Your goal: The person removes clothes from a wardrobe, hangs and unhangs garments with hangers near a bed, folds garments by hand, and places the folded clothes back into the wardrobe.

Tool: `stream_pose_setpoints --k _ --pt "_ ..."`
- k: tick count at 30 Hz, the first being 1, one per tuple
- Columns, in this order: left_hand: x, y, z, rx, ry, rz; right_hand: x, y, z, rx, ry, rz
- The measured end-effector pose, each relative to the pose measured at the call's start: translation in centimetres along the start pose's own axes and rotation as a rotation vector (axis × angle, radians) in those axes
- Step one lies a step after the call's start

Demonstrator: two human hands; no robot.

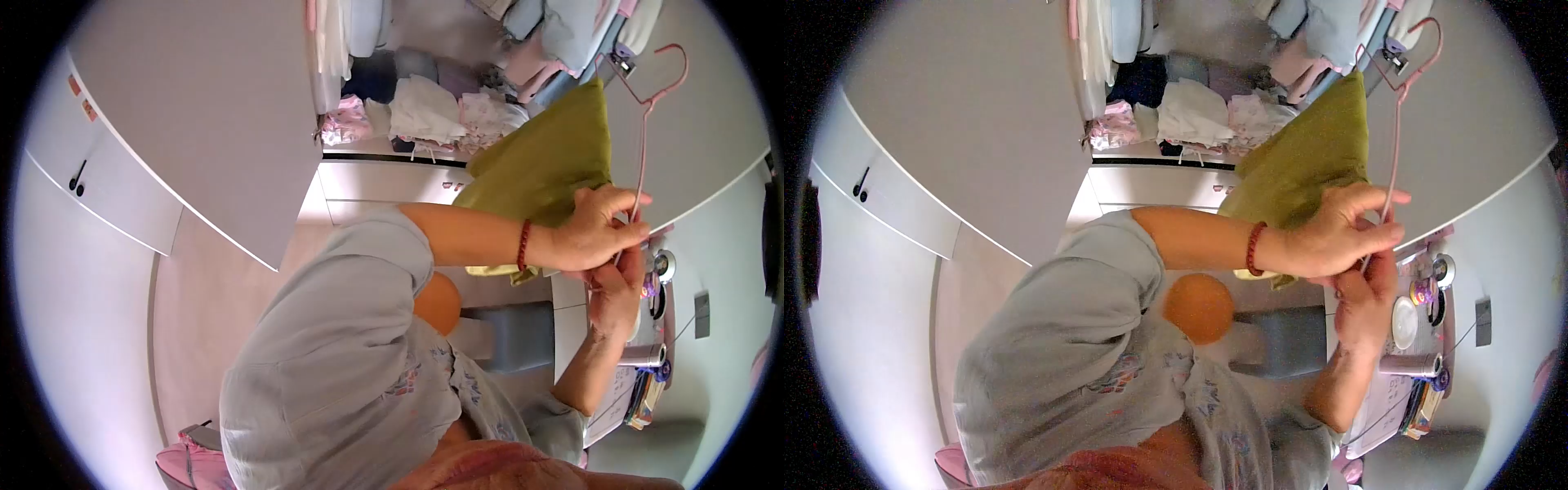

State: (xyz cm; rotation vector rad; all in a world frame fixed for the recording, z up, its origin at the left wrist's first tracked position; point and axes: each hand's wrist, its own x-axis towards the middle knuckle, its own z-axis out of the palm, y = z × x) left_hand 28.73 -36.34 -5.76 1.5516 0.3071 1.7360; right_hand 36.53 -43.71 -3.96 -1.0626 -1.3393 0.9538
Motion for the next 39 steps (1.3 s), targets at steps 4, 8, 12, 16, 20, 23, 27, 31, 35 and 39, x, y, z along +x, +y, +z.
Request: stream_pose_setpoints --k 4,8,12,16,20,23,27,31,35,39 --pt "0.2 -1.8 -0.7 0.159 0.033 0.032 1.6 -0.2 1.7 0.033 0.154 0.058" --pt "2.3 -2.9 -2.9 0.019 -0.143 -0.018 3.0 -0.3 2.3 -0.013 0.213 0.033" --pt "5.8 -2.6 -9.1 -0.067 -0.412 0.164 3.7 -2.9 2.3 0.177 0.204 0.051" --pt "9.5 -3.4 -16.1 0.2 -0.254 0.463 2.4 -5.2 2.6 0.17 0.265 -0.066" --pt "11.9 -9.0 -21.1 0.334 -0.197 0.265 0.9 -8.3 3.0 0.005 0.287 -0.159" --pt "12.9 -13.0 -22.9 0.289 -0.26 0.073 -0.6 -10.3 1.6 -0.118 0.232 -0.174" --pt "12.9 -13.0 -22.9 0.201 -0.28 -0.082 -1.7 -12.3 0.7 -0.246 0.043 -0.163" --pt "11.0 -11.2 -20.0 -0.13 -0.37 -0.155 -5.2 -11.9 -1.5 -0.201 0.001 -0.165" --pt "8.6 -10.3 -17.5 -0.122 -0.501 -0.191 -7.5 -11.6 -0.7 -0.179 0.092 -0.086" --pt "6.4 -12.1 -14.9 -0.462 -0.539 -0.372 -8.7 -11.2 -1.3 -0.27 0.21 -0.104"
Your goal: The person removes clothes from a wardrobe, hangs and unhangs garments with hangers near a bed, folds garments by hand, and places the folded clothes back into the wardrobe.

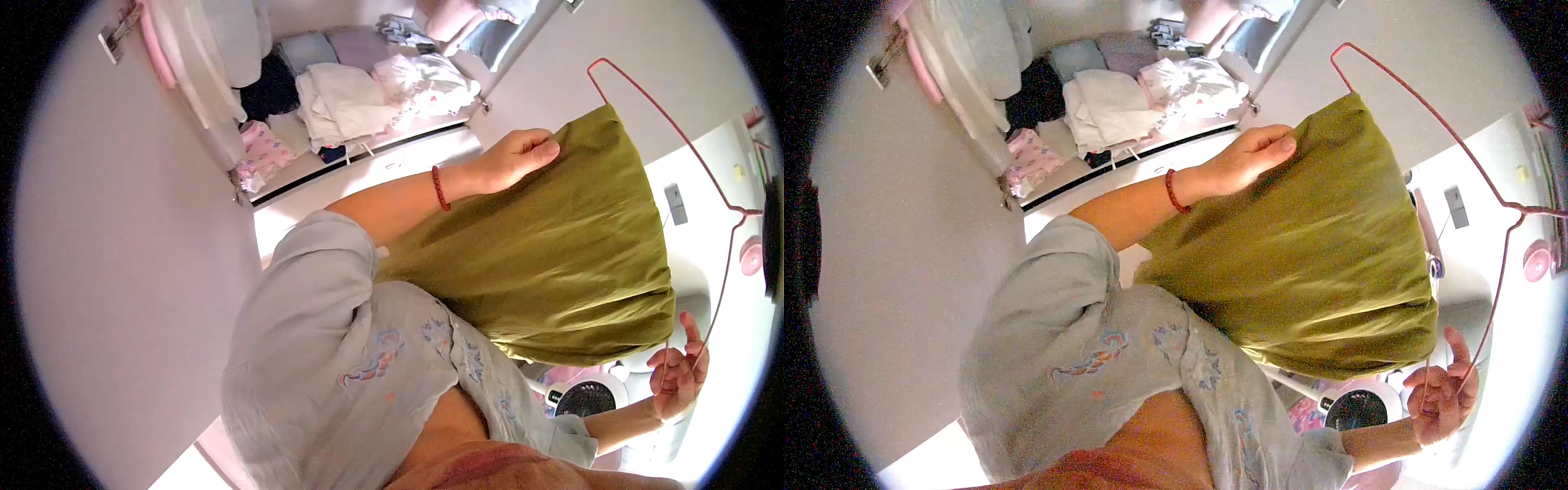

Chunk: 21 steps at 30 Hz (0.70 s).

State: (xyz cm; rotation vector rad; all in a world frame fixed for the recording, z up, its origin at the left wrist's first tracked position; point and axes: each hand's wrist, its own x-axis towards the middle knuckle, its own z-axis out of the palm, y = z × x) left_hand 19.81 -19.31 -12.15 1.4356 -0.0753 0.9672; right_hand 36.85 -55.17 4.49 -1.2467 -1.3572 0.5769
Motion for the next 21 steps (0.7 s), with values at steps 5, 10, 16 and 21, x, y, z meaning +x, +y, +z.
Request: stream_pose_setpoints --k 5,10,16,21 --pt "0.1 1.1 1.9 -0.066 -0.116 -0.055 -0.4 -0.2 0.2 0.06 -0.024 0.094" --pt "0.1 0.8 2.0 -0.073 -0.049 -0.046 -1.1 0.5 -0.3 0.074 -0.003 0.089" --pt "0.6 3.5 1.8 -0.094 0.201 0.003 0.0 1.0 0.9 0.083 -0.129 0.031" --pt "-1.3 4.5 0.5 -0.385 0.11 0.01 0.1 1.4 1.5 0.179 -0.059 0.075"
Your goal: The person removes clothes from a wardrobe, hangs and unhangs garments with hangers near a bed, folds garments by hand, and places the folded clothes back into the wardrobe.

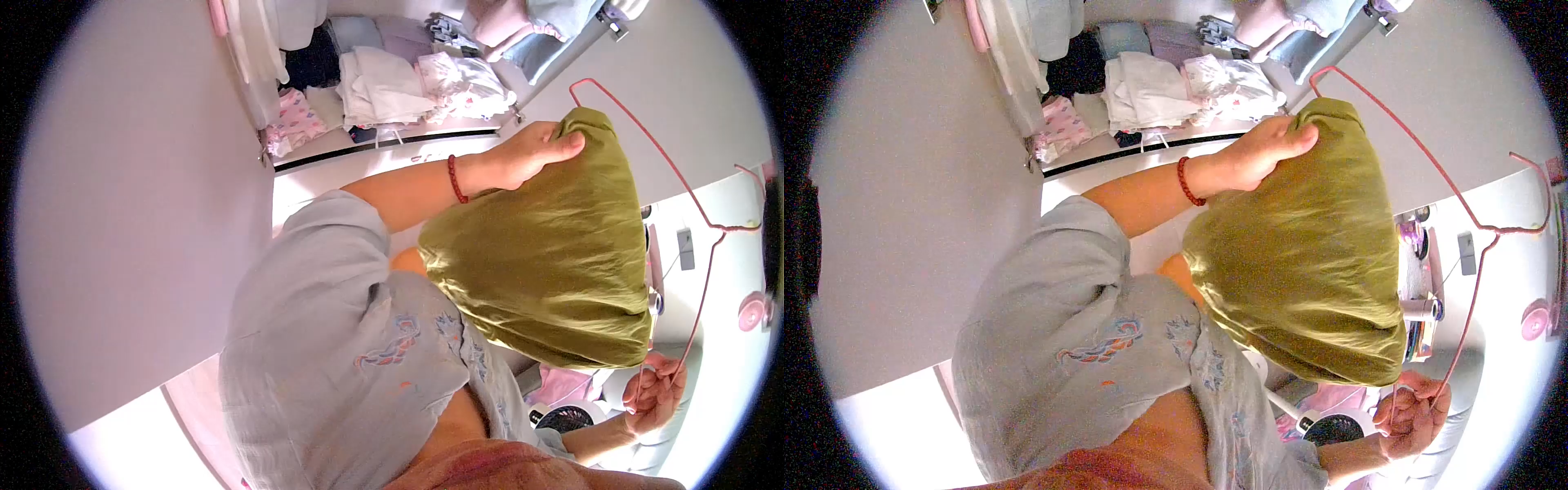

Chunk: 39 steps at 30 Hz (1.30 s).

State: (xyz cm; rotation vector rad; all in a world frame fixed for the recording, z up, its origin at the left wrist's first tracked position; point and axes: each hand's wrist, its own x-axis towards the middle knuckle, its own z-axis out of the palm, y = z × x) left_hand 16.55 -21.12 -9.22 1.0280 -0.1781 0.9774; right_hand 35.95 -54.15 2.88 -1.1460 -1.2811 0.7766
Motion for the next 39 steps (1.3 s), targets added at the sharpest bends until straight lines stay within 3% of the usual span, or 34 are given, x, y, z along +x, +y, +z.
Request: stream_pose_setpoints --k 1,5,7,9,13,14,15,21,27,31,36,39 --pt "-0.3 0.3 -0.1 0.028 -0.098 0.047 0.2 -0.1 0.2 0.001 -0.005 -0.002" --pt "-0.9 2.0 -0.5 0.304 0.008 0.019 1.6 0.1 0.6 0.08 -0.168 -0.012" --pt "-1.1 2.8 -0.7 0.223 -0.006 -0.038 2.1 0.8 0.5 0.096 -0.196 -0.037" --pt "-0.8 4.6 -0.1 0.474 0.174 0.025 3.7 1.4 1.6 0.158 -0.178 -0.075" --pt "0.5 6.5 -0.4 0.212 0.181 0.158 6.3 1.7 0.7 0.296 -0.15 -0.143" --pt "0.9 7.2 -0.5 0.302 0.194 0.211 7.0 2.1 1.0 0.371 -0.181 -0.247" --pt "1.1 8.0 -0.4 0.327 0.185 0.226 7.6 1.8 1.0 0.36 -0.204 -0.204" --pt "2.7 12.7 0.5 0.437 0.246 0.336 12.6 1.9 2.8 0.187 -0.205 -0.438" --pt "5.1 17.3 -0.7 0.568 0.28 0.42 17.2 0.9 5.6 0.46 -0.136 -0.323" --pt "7.9 21.1 -2.8 0.599 0.298 0.46 21.5 -1.3 7.3 0.493 -0.055 -0.322" --pt "11.3 24.7 -8.2 0.457 0.13 0.423 28.4 -4.8 10.6 0.381 -0.232 -0.564" --pt "12.6 25.9 -13.4 0.531 0.121 0.467 33.5 -7.4 12.2 0.365 -0.392 -0.576"
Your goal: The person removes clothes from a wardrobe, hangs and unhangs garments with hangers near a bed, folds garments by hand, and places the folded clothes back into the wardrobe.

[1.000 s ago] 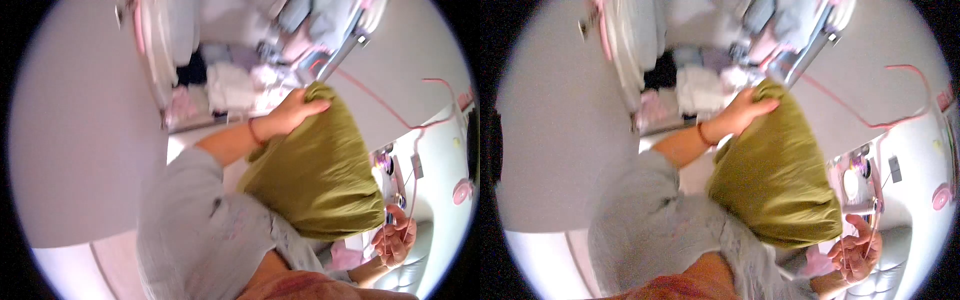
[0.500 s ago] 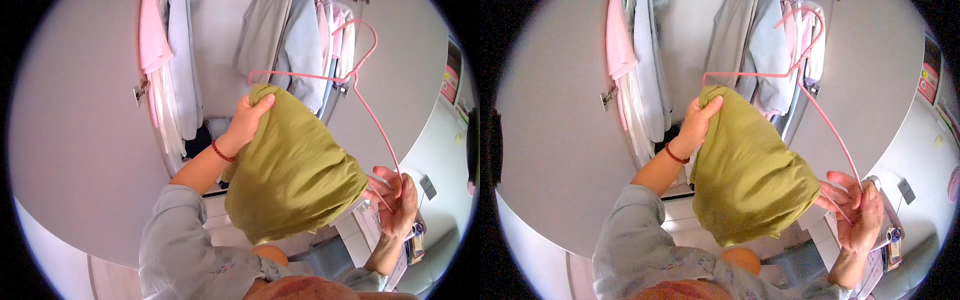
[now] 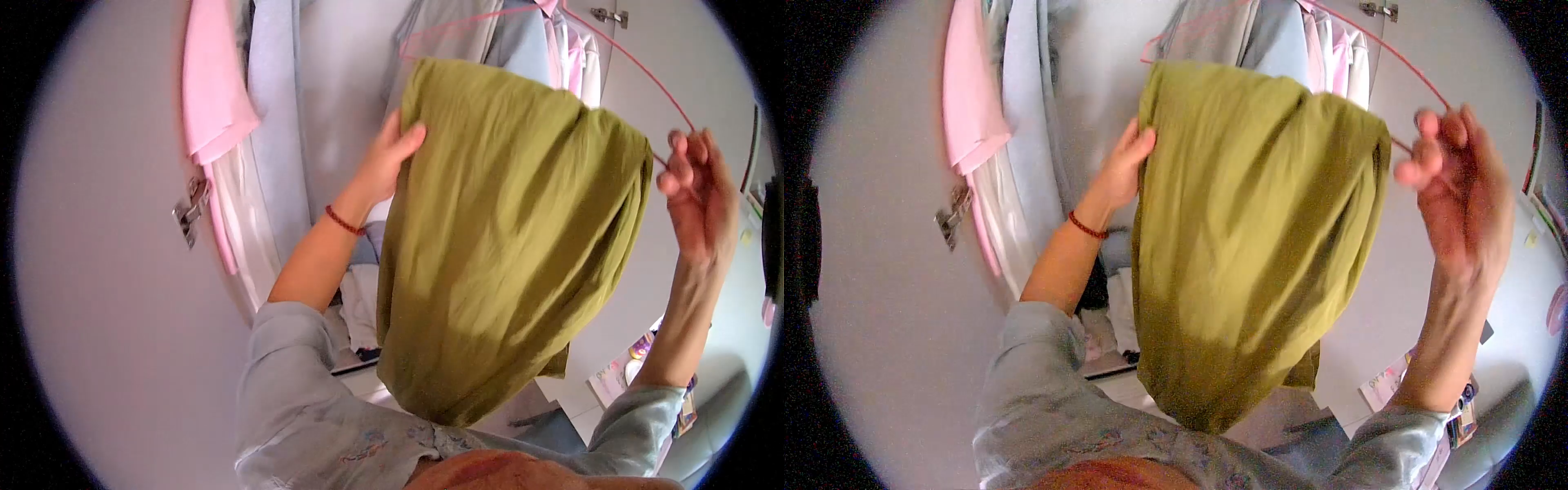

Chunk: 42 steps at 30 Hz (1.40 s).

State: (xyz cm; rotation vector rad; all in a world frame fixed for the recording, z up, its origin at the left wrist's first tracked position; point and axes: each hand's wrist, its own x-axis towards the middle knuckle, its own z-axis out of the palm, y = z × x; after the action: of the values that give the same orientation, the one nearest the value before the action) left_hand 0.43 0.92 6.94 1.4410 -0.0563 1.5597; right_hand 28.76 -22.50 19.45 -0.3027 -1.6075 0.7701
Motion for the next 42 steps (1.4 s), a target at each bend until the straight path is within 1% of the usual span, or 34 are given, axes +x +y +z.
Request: stream_pose_setpoints --k 1,2,3,4,6,8,10,11,12,14,15,17,18,19,20,21,22,23,24,26,27,28,29,30,34,37,40,42 --pt "-0.3 -1.0 -2.0 0.025 -0.029 -0.165 1.9 0.2 -0.3 -0.011 0.002 -0.008" --pt "-0.6 -1.9 -4.0 0.052 -0.06 -0.33 3.9 0.5 -0.6 -0.064 0.085 -0.032" --pt "-0.8 -2.8 -5.8 0.08 -0.082 -0.42 6.0 0.9 -0.7 -0.116 0.169 -0.057" --pt "-1.1 -3.8 -7.4 0.108 -0.103 -0.513 8.0 1.2 -0.6 -0.124 0.173 -0.065" --pt "-1.5 -5.6 -10.3 0.119 -0.132 -0.534 12.0 2.4 -0.3 -0.155 0.42 -0.146" --pt "-1.8 -7.6 -13.1 0.127 -0.157 -0.56 15.3 3.6 -0.5 -0.179 0.425 -0.173" --pt "-1.7 -9.1 -15.5 0.263 -0.198 -0.561 18.2 4.9 -0.3 -0.191 0.406 -0.2" --pt "-1.6 -9.5 -16.4 0.295 -0.201 -0.599 19.5 5.6 -0.1 -0.197 0.396 -0.207" --pt "-1.5 -9.9 -17.2 0.287 -0.201 -0.595 20.7 6.4 0.2 -0.2 0.389 -0.213" --pt "-0.9 -10.8 -18.5 0.419 -0.249 -0.596 23.1 7.6 0.9 -0.206 0.37 -0.234" --pt "-0.9 -11.3 -18.8 0.421 -0.248 -0.584 24.0 8.2 1.2 -0.206 0.365 -0.249" --pt "-1.5 -12.4 -19.4 0.503 -0.104 -0.606 25.1 9.6 3.8 -0.193 0.38 -0.314" --pt "-1.7 -13.2 -19.7 0.513 -0.101 -0.588 25.6 9.8 4.3 -0.179 0.401 -0.366" --pt "-2.0 -14.3 -20.2 0.483 -0.081 -0.629 27.1 9.4 3.2 -0.096 0.321 -0.259" --pt "-2.7 -15.8 -20.8 0.448 -0.059 -0.675 28.2 9.7 2.5 -0.089 0.31 -0.265" --pt "-4.0 -17.9 -21.7 0.45 -0.046 -0.67 28.8 10.4 2.8 -0.076 0.359 -0.272" --pt "-4.4 -20.2 -23.1 0.256 0.036 -0.752 29.8 10.5 2.8 -0.06 0.4 -0.292" --pt "-3.7 -21.1 -24.1 0.063 0.109 -0.819 31.9 10.9 0.9 -0.102 0.272 -0.256" --pt "-3.7 -22.0 -24.3 -0.11 0.173 -0.836 33.0 11.6 0.2 -0.085 0.266 -0.288" --pt "-3.0 -22.9 -23.6 -0.352 0.245 -0.713 35.2 12.8 -1.5 -0.084 0.206 -0.237" --pt "-2.6 -23.0 -23.2 -0.445 0.262 -0.645 36.3 13.2 -2.2 -0.08 0.192 -0.246" --pt "-2.3 -22.8 -22.8 -0.506 0.278 -0.567 37.3 13.6 -2.6 -0.049 0.229 -0.235" --pt "-1.9 -22.4 -22.4 -0.554 0.286 -0.495 38.2 14.1 -2.9 -0.017 0.27 -0.22" --pt "-1.6 -21.7 -22.4 -0.593 0.292 -0.417 39.1 14.6 -3.0 -0.01 0.263 -0.218" --pt "0.4 -17.5 -23.7 -0.602 0.272 -0.207 41.1 15.5 -3.4 0.0 0.283 -0.257" --pt "0.8 -14.3 -25.3 -0.546 0.242 -0.153 44.2 16.1 -4.1 0.046 0.274 -0.304" --pt "-0.2 -13.2 -26.4 -0.488 0.232 -0.19 46.1 16.4 -3.6 0.044 0.264 -0.328" --pt "-1.1 -12.8 -26.9 -0.456 0.238 -0.236 46.9 16.7 -3.4 -0.014 0.295 -0.328"
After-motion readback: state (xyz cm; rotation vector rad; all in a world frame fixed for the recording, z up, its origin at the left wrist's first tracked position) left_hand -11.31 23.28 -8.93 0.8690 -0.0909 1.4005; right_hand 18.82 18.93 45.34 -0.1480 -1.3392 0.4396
